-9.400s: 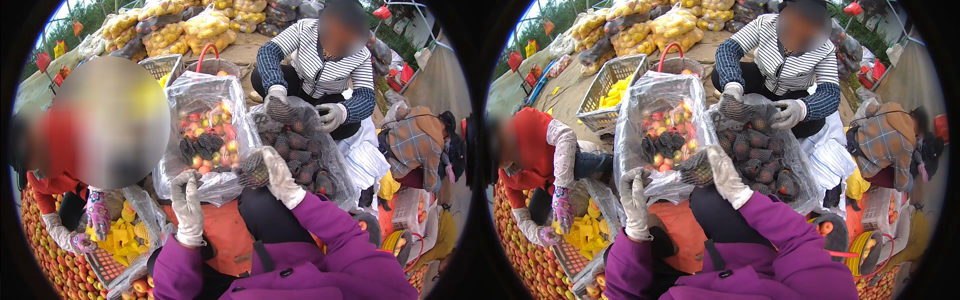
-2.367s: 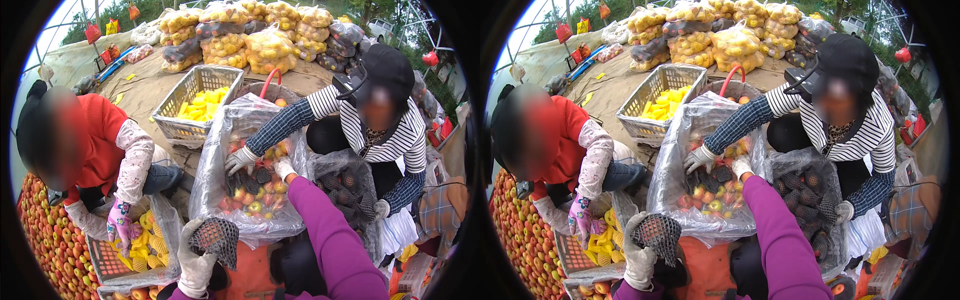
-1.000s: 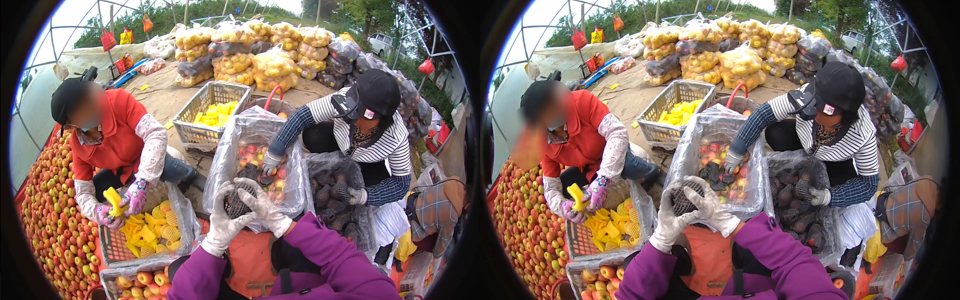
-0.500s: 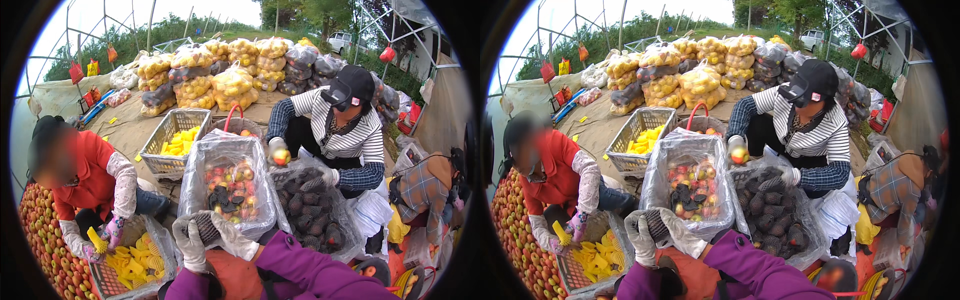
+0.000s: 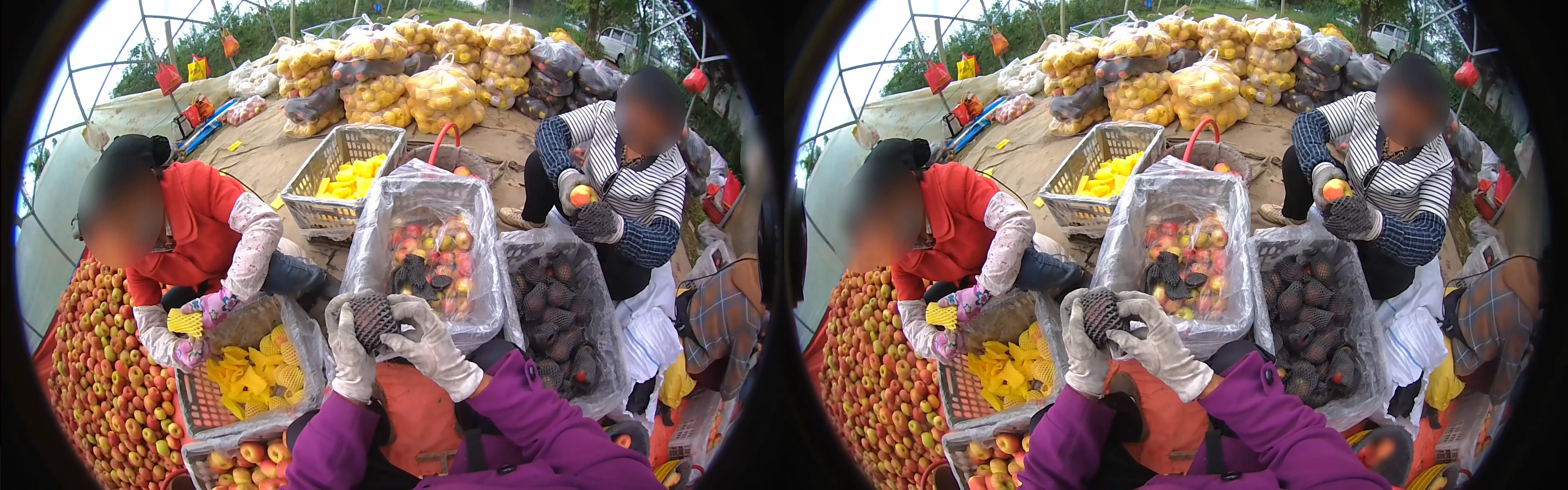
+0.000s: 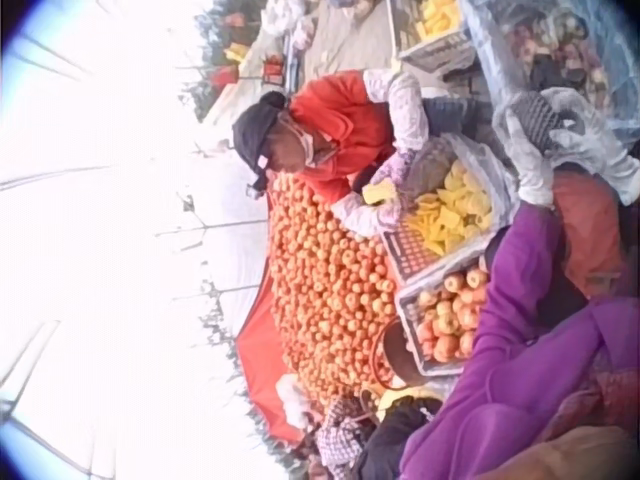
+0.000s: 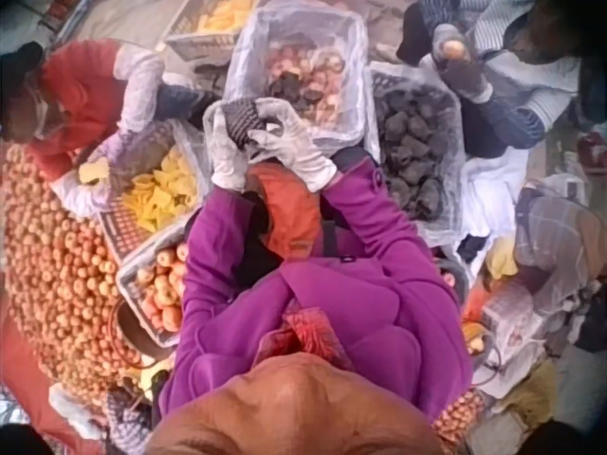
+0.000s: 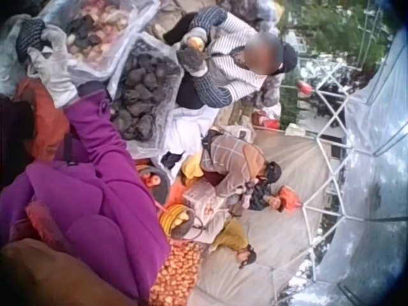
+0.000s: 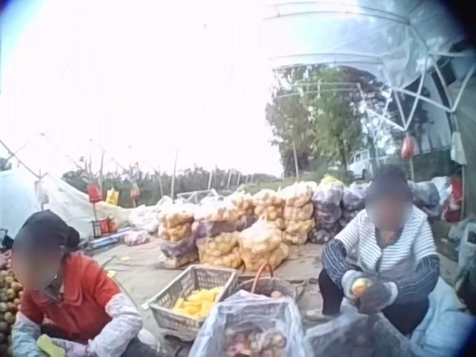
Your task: The person picks apples from a large pile and places them into black foam nets, then puts the netted apples into a plastic-lined basket. Other workers nearby are also packing apples into yellow foam nets and bags.
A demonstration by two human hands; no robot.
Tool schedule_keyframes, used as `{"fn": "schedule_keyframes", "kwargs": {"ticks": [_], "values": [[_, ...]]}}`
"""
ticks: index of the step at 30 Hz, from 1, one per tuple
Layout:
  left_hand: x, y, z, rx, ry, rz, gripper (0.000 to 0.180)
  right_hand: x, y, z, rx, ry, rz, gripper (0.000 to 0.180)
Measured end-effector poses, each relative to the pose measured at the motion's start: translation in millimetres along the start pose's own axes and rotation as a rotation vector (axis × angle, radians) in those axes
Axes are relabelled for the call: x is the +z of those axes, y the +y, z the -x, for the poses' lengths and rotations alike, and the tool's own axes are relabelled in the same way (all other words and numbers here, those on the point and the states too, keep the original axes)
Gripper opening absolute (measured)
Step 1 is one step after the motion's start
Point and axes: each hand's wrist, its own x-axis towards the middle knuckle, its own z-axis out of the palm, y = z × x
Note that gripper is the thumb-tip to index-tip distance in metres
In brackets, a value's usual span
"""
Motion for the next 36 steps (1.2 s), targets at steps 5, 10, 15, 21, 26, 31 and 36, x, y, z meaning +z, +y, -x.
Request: {"fn": "schedule_keyframes", "kwargs": {"ticks": [5,10,15,21,26,31,36], "values": [[1,-4,1,-0.049,-0.002,-0.059,0.030,-6,7,1,-0.005,0.008,-0.021,0.028],[-7,-14,1,-0.078,0.099,-0.047,0.034,-4,-23,-8,-0.434,0.112,0.615,0.030],[-7,-9,7,-0.050,0.068,-0.109,0.031,-9,-11,-6,-0.340,0.141,0.512,0.033],[-9,-4,0,-0.181,0.112,-0.050,0.029,-11,-20,-11,-0.164,0.269,0.324,0.053],[9,-4,6,-0.103,0.023,-0.216,0.035,-14,-21,-9,-0.098,0.105,0.277,0.028],[3,-13,9,-0.122,-0.020,-0.190,0.043,-16,-6,-10,-0.353,0.270,0.367,0.026],[-16,-30,9,0.072,-0.002,-0.585,0.038,-16,-13,-6,-0.218,0.234,0.412,0.050]]}}
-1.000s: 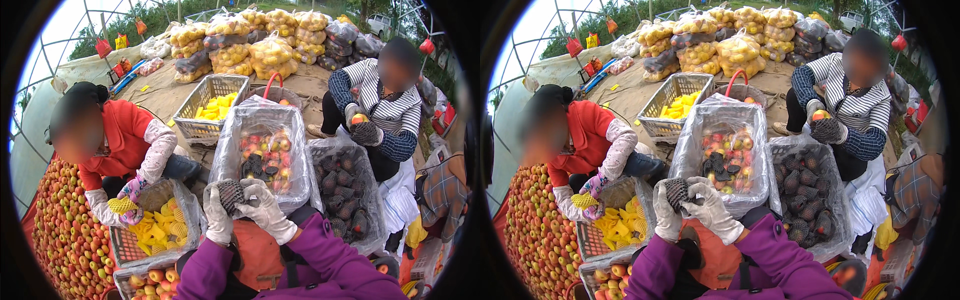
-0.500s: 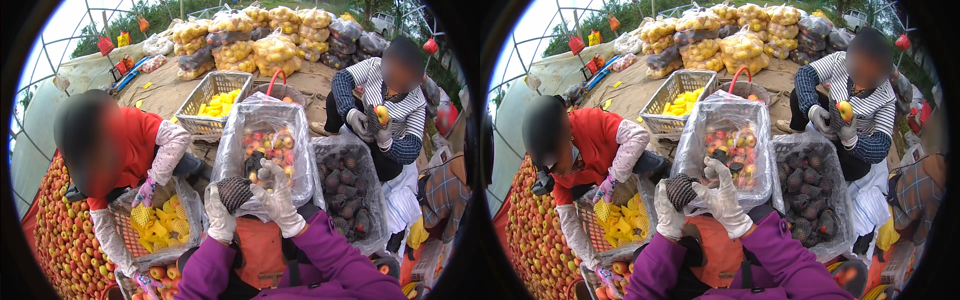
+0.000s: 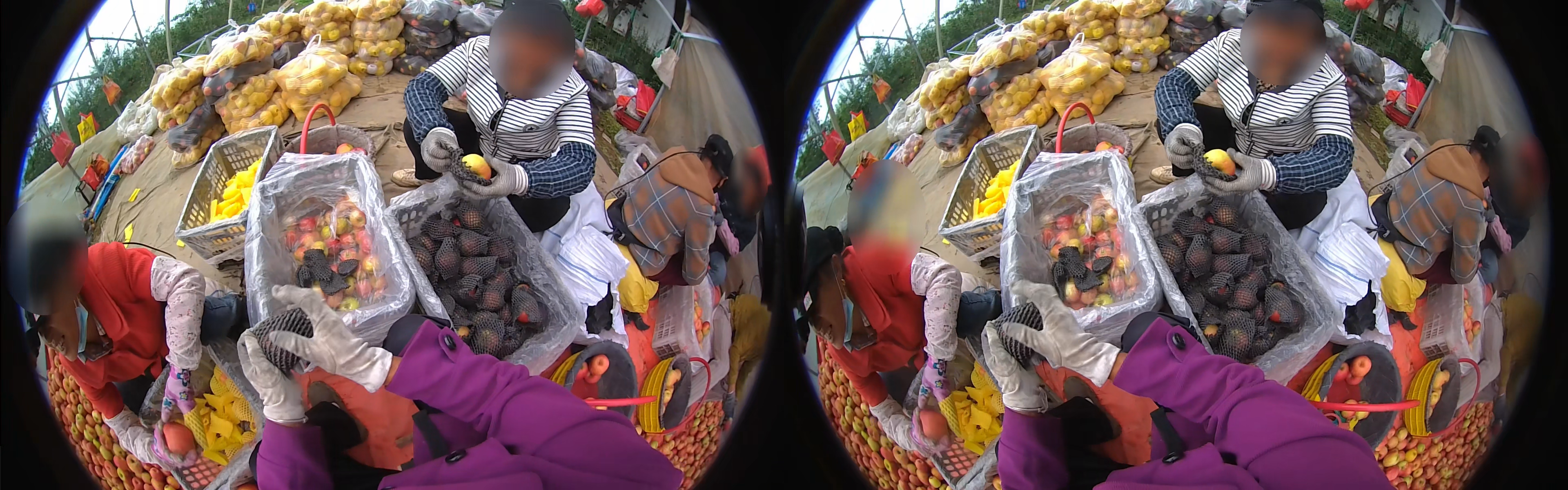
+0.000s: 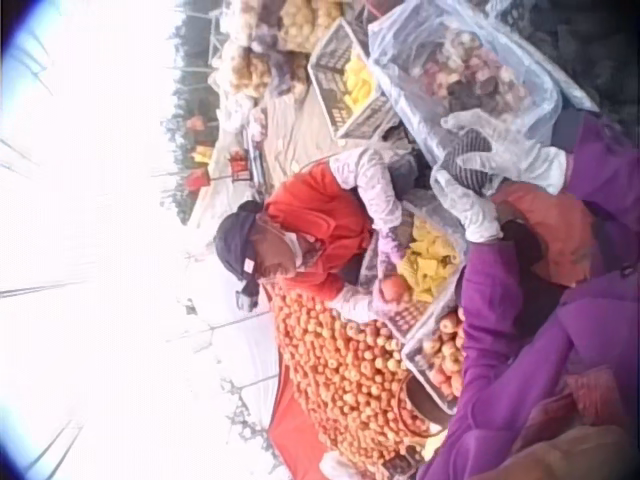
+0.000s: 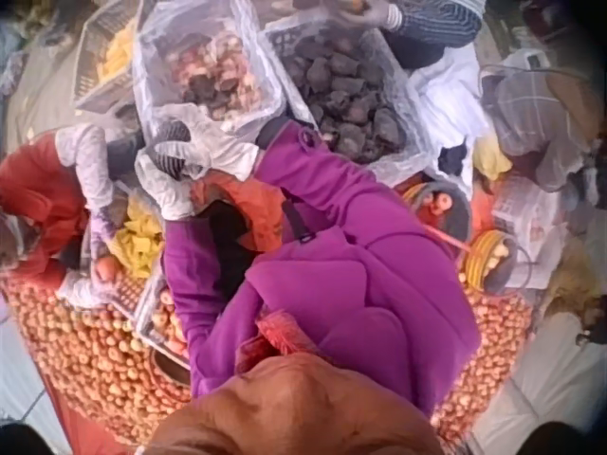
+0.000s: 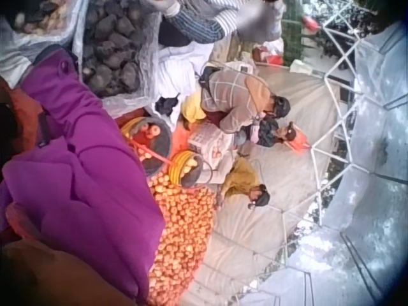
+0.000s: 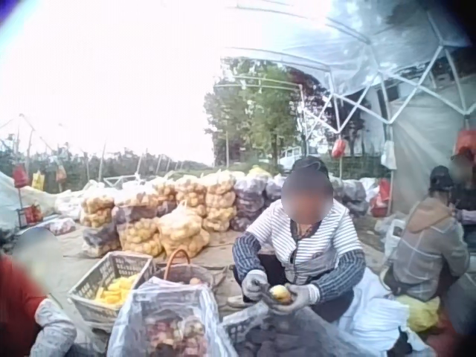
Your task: The person picks apples from a large pile and places them into black foam nets, then puts the netted apples into a plastic-lined basket. Other workers nearby are also packing apples into yellow foam nets and bags.
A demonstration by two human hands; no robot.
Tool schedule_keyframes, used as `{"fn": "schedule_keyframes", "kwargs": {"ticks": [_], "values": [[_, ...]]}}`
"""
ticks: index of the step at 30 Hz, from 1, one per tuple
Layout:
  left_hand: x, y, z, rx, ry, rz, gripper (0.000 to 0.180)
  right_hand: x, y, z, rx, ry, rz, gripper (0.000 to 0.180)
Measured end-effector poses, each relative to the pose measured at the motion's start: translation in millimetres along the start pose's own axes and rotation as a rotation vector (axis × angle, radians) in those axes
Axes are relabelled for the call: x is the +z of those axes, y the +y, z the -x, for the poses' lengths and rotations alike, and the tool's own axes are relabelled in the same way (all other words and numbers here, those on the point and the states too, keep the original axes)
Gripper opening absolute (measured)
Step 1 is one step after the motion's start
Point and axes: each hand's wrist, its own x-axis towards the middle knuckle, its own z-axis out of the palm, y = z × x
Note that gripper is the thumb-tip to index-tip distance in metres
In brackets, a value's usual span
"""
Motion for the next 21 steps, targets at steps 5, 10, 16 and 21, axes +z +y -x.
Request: {"fn": "schedule_keyframes", "kwargs": {"ticks": [5,10,16,21], "values": [[13,1,-3,0.117,-0.024,0.166,0.030,-3,3,14,0.343,-0.165,-0.377,0.046],[34,13,1,0.383,-0.238,0.033,0.031,-29,2,15,0.525,-0.044,-0.794,0.038],[63,19,16,0.527,-0.356,-0.003,0.024,-65,-5,29,0.665,0.083,-0.922,0.033],[81,20,30,0.512,-0.400,-0.164,0.025,-129,-1,40,0.644,0.305,-0.573,0.032]]}}
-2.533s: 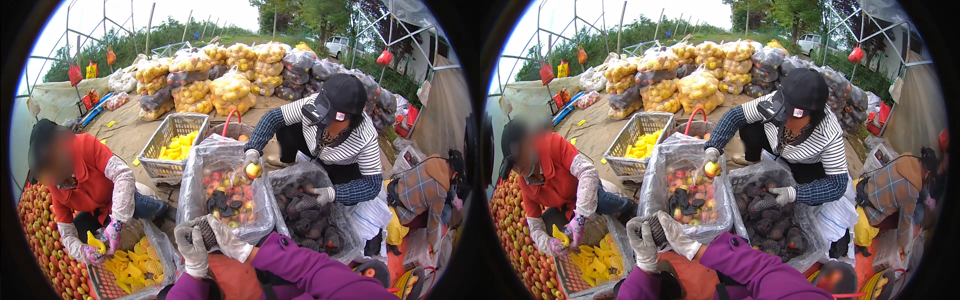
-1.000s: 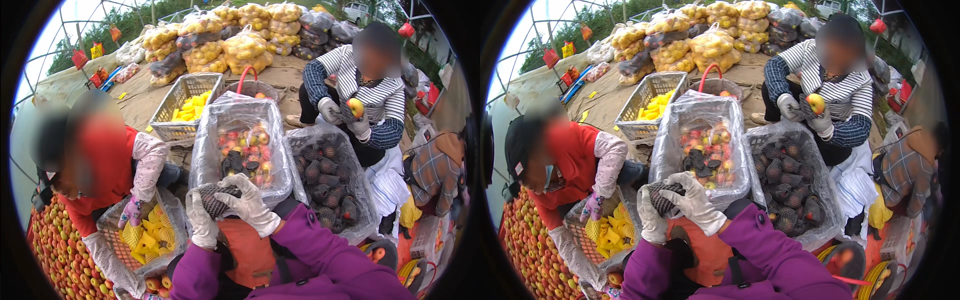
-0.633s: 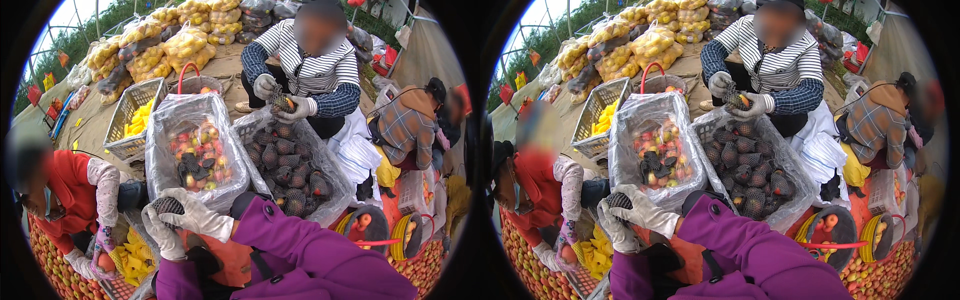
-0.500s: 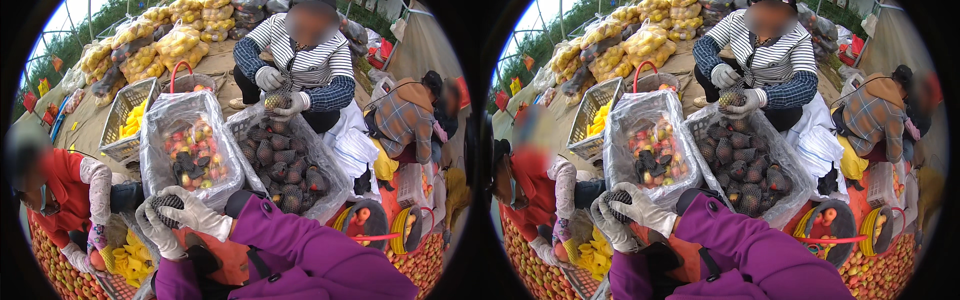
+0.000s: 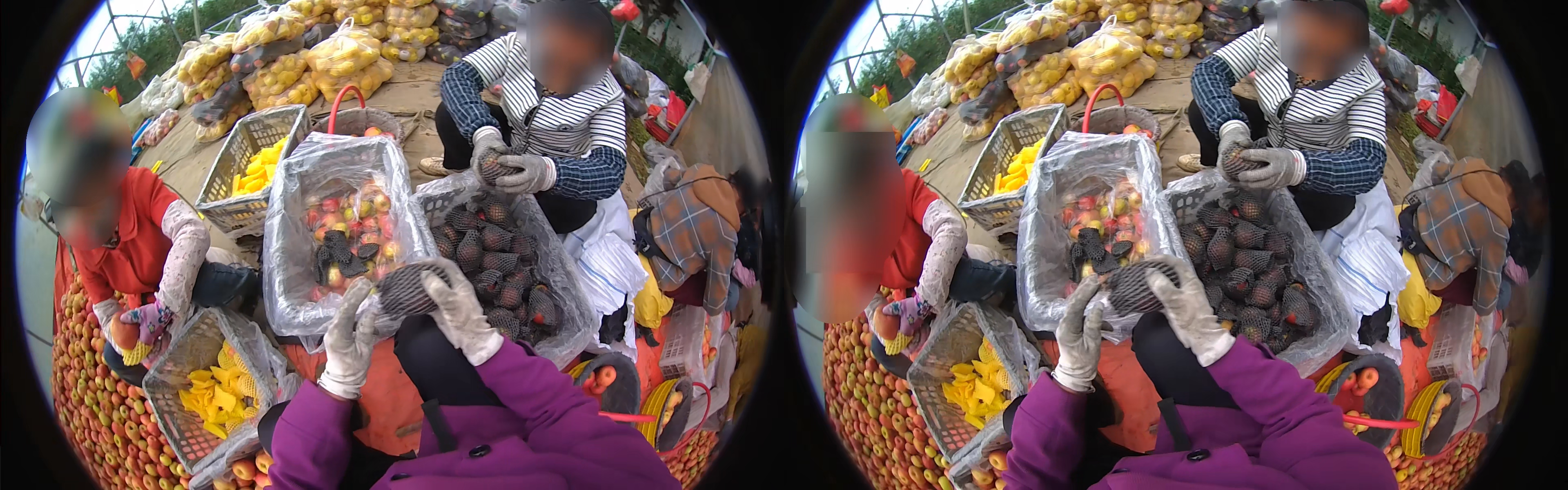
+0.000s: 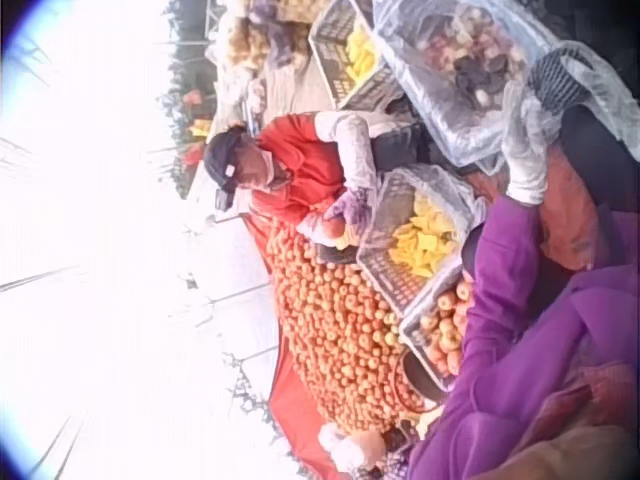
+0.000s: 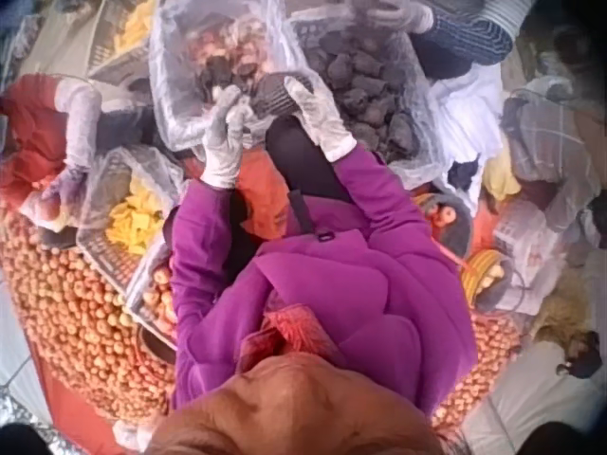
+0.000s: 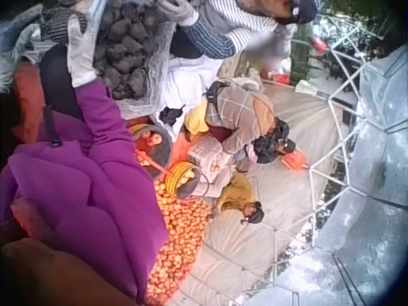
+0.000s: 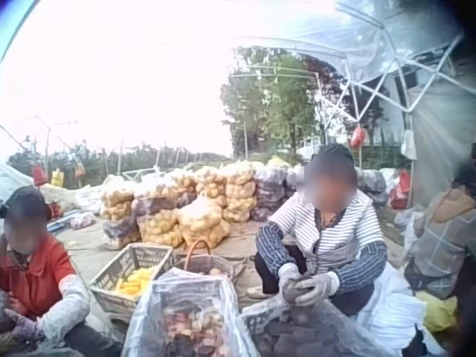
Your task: The person picks apples from a large pile and places them into black foam nets, then puts the netted apples into a plastic-lined basket. Other workers nearby are also packing apples into yellow foam nets and bags.
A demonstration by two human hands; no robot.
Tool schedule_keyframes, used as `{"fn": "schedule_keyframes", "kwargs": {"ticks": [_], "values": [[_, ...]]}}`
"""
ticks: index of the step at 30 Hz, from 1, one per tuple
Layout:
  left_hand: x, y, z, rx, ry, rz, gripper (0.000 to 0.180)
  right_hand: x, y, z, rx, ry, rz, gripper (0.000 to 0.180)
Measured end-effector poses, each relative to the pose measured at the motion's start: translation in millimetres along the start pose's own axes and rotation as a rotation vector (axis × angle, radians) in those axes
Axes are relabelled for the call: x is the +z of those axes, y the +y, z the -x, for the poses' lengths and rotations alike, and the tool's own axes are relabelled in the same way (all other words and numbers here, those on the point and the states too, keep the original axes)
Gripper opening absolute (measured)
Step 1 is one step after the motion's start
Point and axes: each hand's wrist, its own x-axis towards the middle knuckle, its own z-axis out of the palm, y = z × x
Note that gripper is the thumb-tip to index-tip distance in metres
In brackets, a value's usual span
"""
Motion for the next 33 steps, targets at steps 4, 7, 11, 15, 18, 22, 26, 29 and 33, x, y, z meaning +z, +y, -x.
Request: {"fn": "schedule_keyframes", "kwargs": {"ticks": [4,7,11,15,18,22,26,29,33], "values": [[-13,-11,15,-0.240,-0.233,0.012,0.025,-95,-7,-7,-0.110,0.125,0.552,0.032],[-16,-2,19,-0.098,-0.381,-0.211,0.026,-198,40,-9,-0.094,0.243,1.184,0.042],[-20,-9,34,-0.026,-0.548,-0.312,0.029,-210,37,-24,-0.151,0.078,1.739,0.050],[-30,-13,37,-0.092,-0.735,-0.483,0.029,-114,7,-91,-0.603,-0.119,1.554,0.043],[-28,-16,35,-0.036,-0.794,-0.484,0.032,-47,27,-146,-0.259,-0.319,1.268,0.047],[-34,-12,23,0.007,-0.858,-0.529,0.035,8,120,-229,0.038,-0.370,1.424,0.080],[-46,-20,23,-0.104,-0.879,-0.514,0.037,14,204,-297,0.315,-0.097,1.587,0.118],[-55,-13,15,-0.055,-0.736,-0.585,0.037,19,249,-320,0.448,-0.008,1.439,0.119],[-62,-26,13,-0.028,-0.682,-0.609,0.035,37,287,-307,0.289,-0.046,1.596,0.090]]}}
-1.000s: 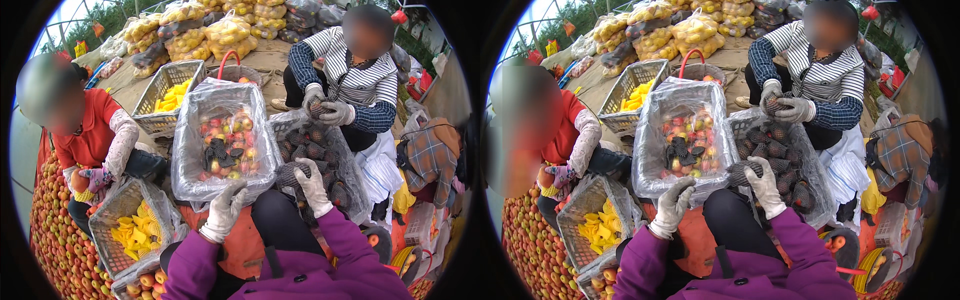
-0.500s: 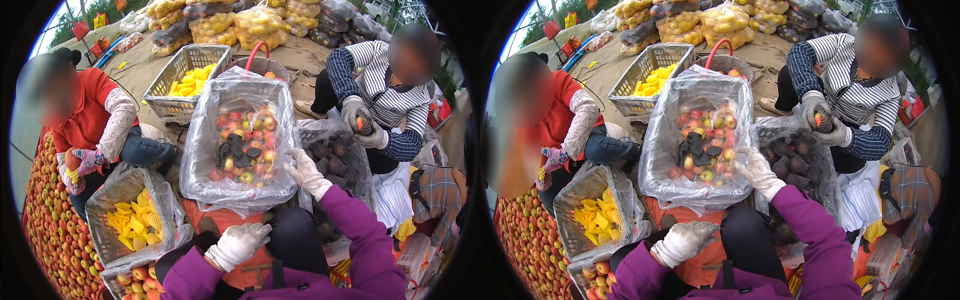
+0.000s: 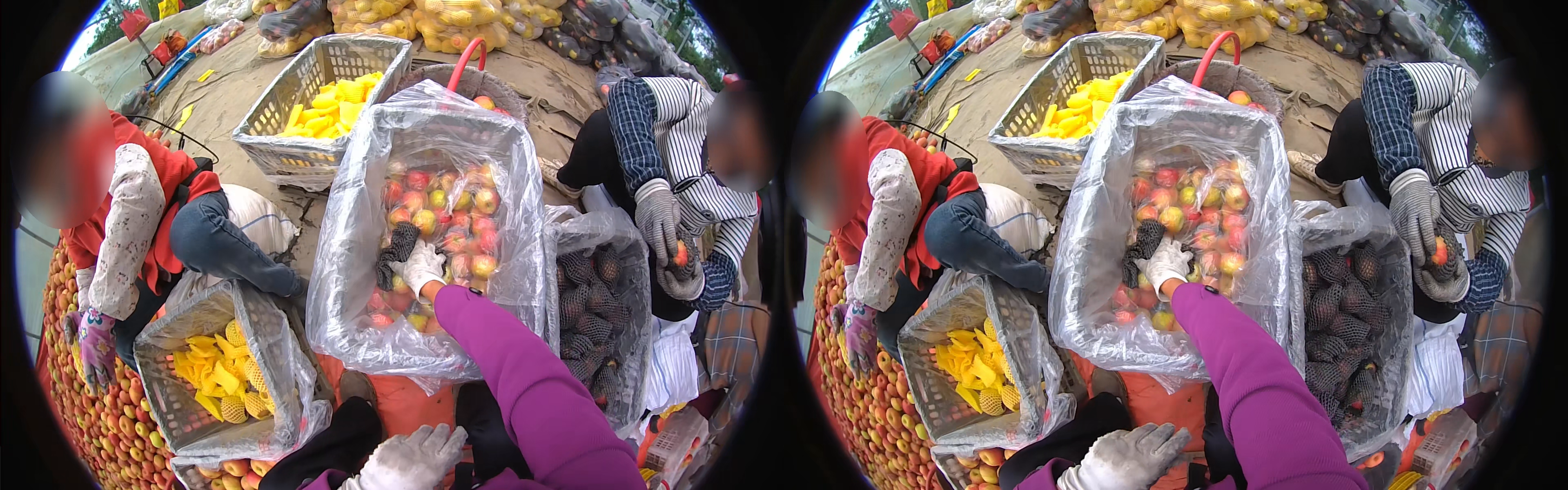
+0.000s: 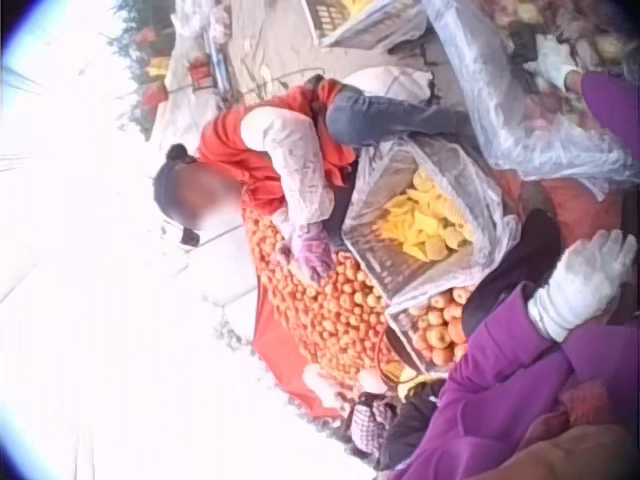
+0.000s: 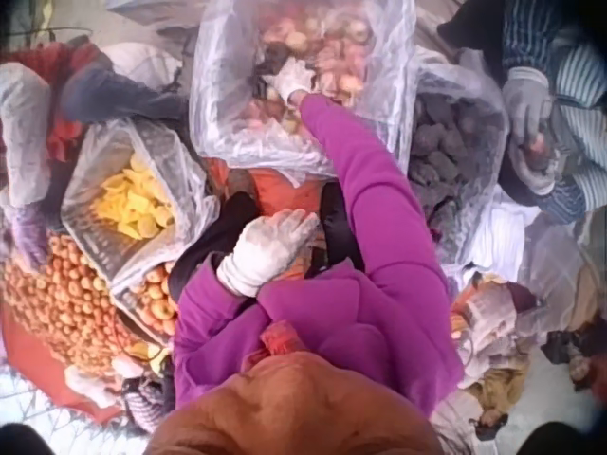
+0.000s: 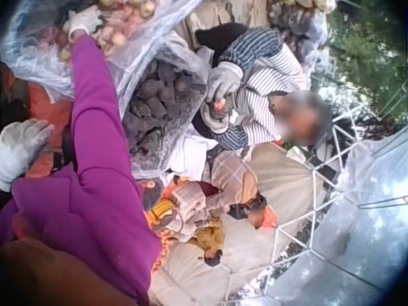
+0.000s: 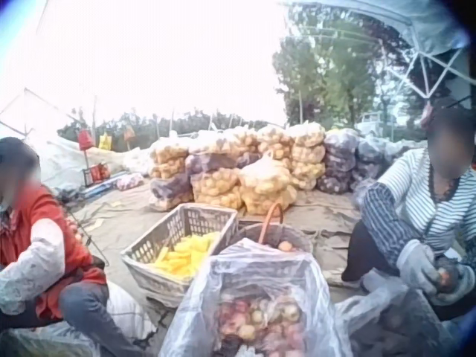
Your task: The person picks apples from a large pile and places them into black foam nets, then puts the netted apples into a plastic-lined basket. Other workers nearby are also packing apples into yellow foam nets and bags.
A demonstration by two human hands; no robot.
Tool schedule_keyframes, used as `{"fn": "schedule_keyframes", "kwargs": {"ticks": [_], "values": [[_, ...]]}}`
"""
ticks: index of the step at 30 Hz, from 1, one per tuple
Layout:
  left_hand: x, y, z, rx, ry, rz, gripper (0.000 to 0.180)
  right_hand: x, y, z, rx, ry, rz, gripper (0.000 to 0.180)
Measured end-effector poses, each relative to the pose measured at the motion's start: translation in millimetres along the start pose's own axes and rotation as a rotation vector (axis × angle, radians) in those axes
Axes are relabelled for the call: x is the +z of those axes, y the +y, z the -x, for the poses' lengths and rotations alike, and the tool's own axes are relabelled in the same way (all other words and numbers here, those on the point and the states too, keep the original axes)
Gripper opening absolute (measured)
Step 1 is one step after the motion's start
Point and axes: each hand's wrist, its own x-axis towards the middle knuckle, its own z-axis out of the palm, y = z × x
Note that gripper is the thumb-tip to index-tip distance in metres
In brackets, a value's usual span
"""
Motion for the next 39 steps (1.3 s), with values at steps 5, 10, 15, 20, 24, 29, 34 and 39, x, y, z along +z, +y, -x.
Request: {"fn": "schedule_keyframes", "kwargs": {"ticks": [5,10,15,20,24,29,34,39], "values": [[9,-18,-4,-0.162,0.104,-0.017,0.037,-10,30,-9,-0.180,0.021,-0.484,0.036],[14,-56,-20,-0.312,-0.005,0.011,0.056,-86,41,3,-0.297,-0.203,-0.855,0.036],[55,-94,-36,-0.306,-0.031,-0.211,0.044,-205,42,75,-0.146,-0.321,-0.985,0.025],[84,-119,-39,-0.175,0.002,-0.295,0.019,-248,80,127,-0.321,-0.231,-1.192,0.026],[85,-125,-27,-0.274,0.063,-0.106,0.016,-270,117,182,-0.283,-0.164,-1.246,0.029],[76,-112,-36,-0.415,-0.015,-0.093,0.018,-264,153,244,-0.273,-0.024,-1.255,0.031],[70,-72,-54,-0.197,0.168,-0.040,0.027,-282,181,288,-0.273,0.003,-1.256,0.036],[97,-84,-57,-0.387,0.178,0.161,0.019,-276,223,315,-0.277,0.101,-1.278,0.041]]}}
